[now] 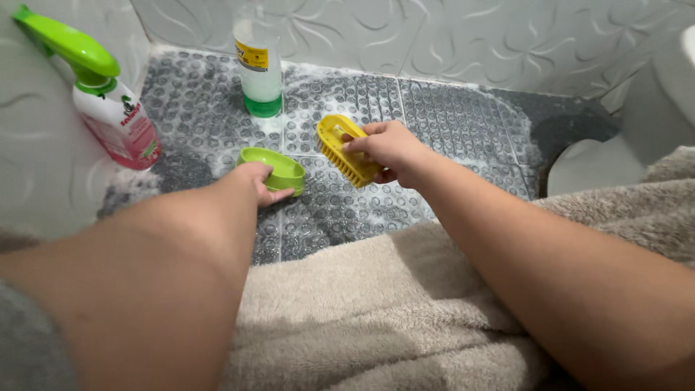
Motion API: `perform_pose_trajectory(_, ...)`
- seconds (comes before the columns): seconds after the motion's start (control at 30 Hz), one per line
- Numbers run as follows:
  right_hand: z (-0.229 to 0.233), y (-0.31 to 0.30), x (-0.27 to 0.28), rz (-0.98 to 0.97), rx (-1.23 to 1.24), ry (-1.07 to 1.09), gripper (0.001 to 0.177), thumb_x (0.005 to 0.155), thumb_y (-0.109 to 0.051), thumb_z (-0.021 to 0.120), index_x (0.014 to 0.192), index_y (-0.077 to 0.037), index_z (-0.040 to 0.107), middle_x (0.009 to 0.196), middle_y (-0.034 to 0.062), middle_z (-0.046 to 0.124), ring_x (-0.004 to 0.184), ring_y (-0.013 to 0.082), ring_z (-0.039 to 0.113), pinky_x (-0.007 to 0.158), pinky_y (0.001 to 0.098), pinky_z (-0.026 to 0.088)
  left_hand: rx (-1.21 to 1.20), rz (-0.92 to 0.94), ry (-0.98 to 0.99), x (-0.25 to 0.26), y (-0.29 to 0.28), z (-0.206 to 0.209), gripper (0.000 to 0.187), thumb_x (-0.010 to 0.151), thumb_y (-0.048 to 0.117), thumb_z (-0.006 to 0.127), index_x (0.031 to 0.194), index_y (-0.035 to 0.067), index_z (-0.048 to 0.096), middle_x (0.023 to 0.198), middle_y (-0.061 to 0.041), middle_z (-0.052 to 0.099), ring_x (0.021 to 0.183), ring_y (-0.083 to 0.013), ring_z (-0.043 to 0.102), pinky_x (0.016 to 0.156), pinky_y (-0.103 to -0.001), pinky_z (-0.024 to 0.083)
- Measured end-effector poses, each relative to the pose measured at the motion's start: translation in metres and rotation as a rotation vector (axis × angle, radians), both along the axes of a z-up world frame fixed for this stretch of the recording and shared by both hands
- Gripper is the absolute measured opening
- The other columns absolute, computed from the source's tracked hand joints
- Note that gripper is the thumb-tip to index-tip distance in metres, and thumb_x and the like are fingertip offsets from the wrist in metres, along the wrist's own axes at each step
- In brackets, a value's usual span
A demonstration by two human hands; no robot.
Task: The person scrubs a soap dish and bathroom floor tiles using a yellow brush and cleaning solution, followed by rinsing the floor with water from a bucket and scoop.
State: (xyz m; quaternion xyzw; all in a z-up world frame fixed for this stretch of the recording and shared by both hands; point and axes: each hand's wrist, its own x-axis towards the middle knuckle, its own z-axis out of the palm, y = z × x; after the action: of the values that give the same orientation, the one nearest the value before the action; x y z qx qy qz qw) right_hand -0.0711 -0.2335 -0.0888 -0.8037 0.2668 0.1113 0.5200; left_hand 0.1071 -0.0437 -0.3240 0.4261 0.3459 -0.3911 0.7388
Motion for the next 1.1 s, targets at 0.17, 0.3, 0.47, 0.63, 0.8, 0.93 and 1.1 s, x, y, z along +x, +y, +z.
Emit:
perform_pose_trajectory(0.17, -0.002, -0.004, 0.002, -0.027, 0.036, -0.035, 0.029, 0.086, -0.022, 0.075, 0.115, -0.018, 0.078, 0.087, 0.0045, 0.069, 0.074, 0.0156, 0.066, 0.054, 0.0306, 0.049, 0.049, 0.059, -0.187, 0.007, -0.007, -0.031, 0.041, 0.106, 0.013, 0.045, 0.147, 0.015, 0.043, 0.148, -0.014, 0.054, 0.129, -0.0361, 0.062, 0.1, -0.056, 0.059)
perform_pose_trajectory(0.3, -0.003, -0.002, 0.002, -0.042, 0.053, -0.063, 0.029, 0.085, -0.02, 0.075, 0.113, -0.018, 0.079, 0.084, 0.0038, 0.067, 0.072, 0.0148, 0.064, 0.053, 0.0307, 0.047, -0.036, 0.092, -0.215, 0.005, 0.002, -0.025, 0.045, 0.104, 0.006, 0.047, 0.148, 0.007, 0.041, 0.149, -0.017, 0.05, 0.129, -0.0376, 0.06, 0.101, -0.06, 0.057)
perform_pose_trajectory(0.47, 0.003, 0.002, 0.003, -0.03, 0.043, -0.112, 0.026, 0.085, -0.022, 0.074, 0.111, -0.017, 0.076, 0.084, 0.0035, 0.068, 0.068, 0.0152, 0.065, 0.052, 0.0314, 0.047, 0.403, 0.179, -0.309, -0.018, 0.041, 0.009, 0.052, 0.094, 0.008, 0.059, 0.143, 0.011, 0.04, 0.146, -0.016, 0.052, 0.127, -0.0365, 0.059, 0.099, -0.059, 0.057)
perform_pose_trajectory(0.63, 0.006, 0.008, 0.007, -0.01, 0.064, -0.156, 0.027, 0.085, -0.021, 0.075, 0.112, -0.016, 0.076, 0.085, 0.0041, 0.066, 0.067, 0.0163, 0.064, 0.052, 0.032, 0.048, 0.331, 0.144, -0.292, 0.0, 0.046, 0.022, 0.045, 0.096, 0.013, 0.059, 0.138, 0.011, 0.045, 0.14, -0.015, 0.055, 0.122, -0.0348, 0.061, 0.097, -0.058, 0.057)
perform_pose_trajectory(0.8, 0.018, 0.01, 0.007, -0.008, 0.042, -0.183, 0.028, 0.084, -0.021, 0.075, 0.111, -0.016, 0.075, 0.086, 0.0038, 0.07, 0.07, 0.0169, 0.069, 0.051, 0.0315, 0.05, 0.212, 0.079, -0.258, 0.011, 0.025, 0.035, 0.039, 0.097, 0.018, 0.06, 0.134, 0.01, 0.05, 0.135, -0.013, 0.059, 0.118, -0.033, 0.063, 0.096, -0.056, 0.057)
perform_pose_trajectory(0.93, 0.027, 0.006, 0.005, -0.025, 0.063, -0.226, 0.026, 0.086, -0.021, 0.074, 0.111, -0.014, 0.074, 0.088, 0.0056, 0.068, 0.072, 0.0177, 0.069, 0.053, 0.0314, 0.05, 0.111, 0.049, -0.24, 0.022, 0.02, 0.064, 0.035, 0.099, 0.022, 0.061, 0.13, 0.01, 0.054, 0.13, -0.012, 0.062, 0.114, -0.0316, 0.065, 0.095, -0.055, 0.057)
perform_pose_trajectory(1.1, 0.03, 0.0, 0.015, -0.13, 0.111, -0.237, 0.03, 0.087, -0.021, 0.074, 0.116, -0.013, 0.071, 0.098, 0.0071, 0.068, 0.083, 0.0181, 0.068, 0.059, 0.0348, 0.055, -0.012, 0.021, -0.246, 0.042, 0.022, 0.119, 0.031, 0.1, 0.027, 0.062, 0.126, 0.01, 0.059, 0.125, -0.011, 0.066, 0.11, -0.0299, 0.067, 0.094, -0.054, 0.057)
